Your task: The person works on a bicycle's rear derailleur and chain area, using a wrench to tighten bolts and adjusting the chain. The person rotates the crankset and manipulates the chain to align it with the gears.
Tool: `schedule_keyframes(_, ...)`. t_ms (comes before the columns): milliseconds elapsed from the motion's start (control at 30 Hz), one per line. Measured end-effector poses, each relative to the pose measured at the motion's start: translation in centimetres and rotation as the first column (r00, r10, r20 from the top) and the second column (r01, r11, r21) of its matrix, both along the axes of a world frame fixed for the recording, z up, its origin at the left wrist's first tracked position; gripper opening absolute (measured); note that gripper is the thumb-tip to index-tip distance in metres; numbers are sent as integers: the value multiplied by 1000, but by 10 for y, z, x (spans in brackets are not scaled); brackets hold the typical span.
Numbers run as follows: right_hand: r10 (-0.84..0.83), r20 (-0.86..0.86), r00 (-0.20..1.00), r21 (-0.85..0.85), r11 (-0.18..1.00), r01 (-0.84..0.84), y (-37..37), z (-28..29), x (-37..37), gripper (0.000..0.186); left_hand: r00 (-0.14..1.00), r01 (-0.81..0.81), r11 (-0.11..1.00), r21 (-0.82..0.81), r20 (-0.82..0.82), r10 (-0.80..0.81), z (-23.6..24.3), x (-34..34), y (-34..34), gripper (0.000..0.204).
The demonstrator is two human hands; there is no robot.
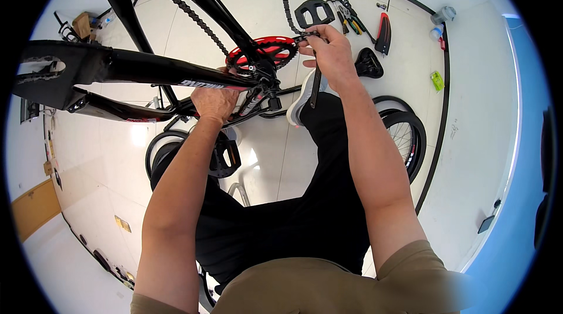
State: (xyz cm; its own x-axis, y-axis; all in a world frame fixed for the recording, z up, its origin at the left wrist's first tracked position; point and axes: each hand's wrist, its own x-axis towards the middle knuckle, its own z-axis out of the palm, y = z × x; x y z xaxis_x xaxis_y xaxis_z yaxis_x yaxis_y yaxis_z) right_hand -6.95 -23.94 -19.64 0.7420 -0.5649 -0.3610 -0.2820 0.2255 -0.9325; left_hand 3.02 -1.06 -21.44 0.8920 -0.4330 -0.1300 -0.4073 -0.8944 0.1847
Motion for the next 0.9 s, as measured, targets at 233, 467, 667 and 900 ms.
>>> schedule_keyframes(233,-43,45,998,11,999,42,-1,0,0,23,999,48,998,43,-16,-48,-6,4,1,46)
schedule_keyframes(467,-68,39,997,-56,996,70,-1,-4,1,23,997,54,998,21,51,-55,-9,4,4,28)
schedule_keyframes(667,-312,0,950,8,950,312,-14,-13,0,21,994,-46,996,-72,-99,39,4,-1,-2,33)
schedule_keyframes(900,-382,5,924,-80,921,381,-21,-58,14,21,999,42,999,19,16,-43,-17,9,10,53)
